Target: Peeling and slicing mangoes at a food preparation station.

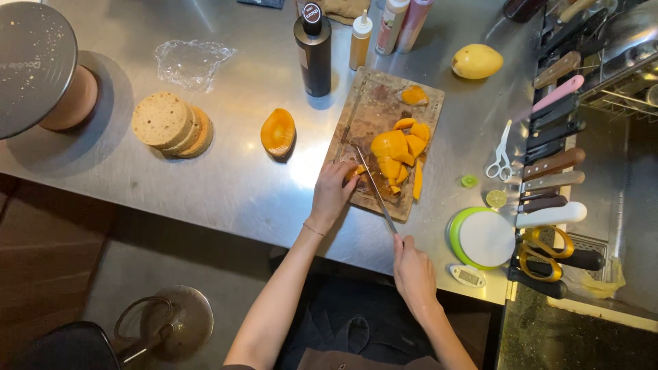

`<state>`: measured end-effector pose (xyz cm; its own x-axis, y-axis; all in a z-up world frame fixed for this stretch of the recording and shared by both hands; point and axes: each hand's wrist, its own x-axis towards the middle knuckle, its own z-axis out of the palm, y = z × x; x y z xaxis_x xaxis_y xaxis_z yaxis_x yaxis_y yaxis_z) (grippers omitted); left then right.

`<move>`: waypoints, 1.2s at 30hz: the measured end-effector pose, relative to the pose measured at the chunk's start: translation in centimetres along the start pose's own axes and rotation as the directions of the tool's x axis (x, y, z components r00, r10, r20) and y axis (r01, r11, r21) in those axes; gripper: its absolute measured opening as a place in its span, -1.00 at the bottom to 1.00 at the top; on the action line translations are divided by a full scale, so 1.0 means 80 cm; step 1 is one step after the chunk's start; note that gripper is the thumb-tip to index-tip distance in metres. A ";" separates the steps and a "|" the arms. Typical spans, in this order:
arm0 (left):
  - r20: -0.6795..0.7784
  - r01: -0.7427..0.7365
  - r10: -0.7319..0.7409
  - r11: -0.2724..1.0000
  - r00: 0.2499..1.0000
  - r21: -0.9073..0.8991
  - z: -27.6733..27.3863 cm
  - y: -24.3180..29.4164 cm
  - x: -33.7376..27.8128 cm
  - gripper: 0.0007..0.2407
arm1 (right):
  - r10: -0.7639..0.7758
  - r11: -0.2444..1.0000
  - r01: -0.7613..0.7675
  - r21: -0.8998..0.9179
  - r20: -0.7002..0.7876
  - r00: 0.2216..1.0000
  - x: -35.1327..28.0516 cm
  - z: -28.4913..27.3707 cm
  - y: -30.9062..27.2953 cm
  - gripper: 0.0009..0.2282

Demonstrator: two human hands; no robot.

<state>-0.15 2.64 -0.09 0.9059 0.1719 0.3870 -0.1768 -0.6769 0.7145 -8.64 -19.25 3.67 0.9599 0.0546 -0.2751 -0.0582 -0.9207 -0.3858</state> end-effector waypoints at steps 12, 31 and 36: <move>-0.087 0.021 -0.015 0.997 0.996 0.074 0.008 0.015 0.001 -0.80 | 0.028 0.996 -0.026 -0.083 0.020 0.999 -0.001 0.004 -0.013 -0.61; 0.056 0.308 -0.311 0.874 0.949 -0.375 -0.024 0.013 0.034 -0.70 | 0.039 0.873 -0.120 0.473 0.178 0.983 0.000 -0.020 -0.015 -0.56; 0.615 0.591 -0.248 -0.172 0.748 -0.788 -0.076 0.035 0.057 -0.59 | 0.128 0.807 -0.105 0.580 0.002 0.992 -0.010 -0.027 -0.034 -0.61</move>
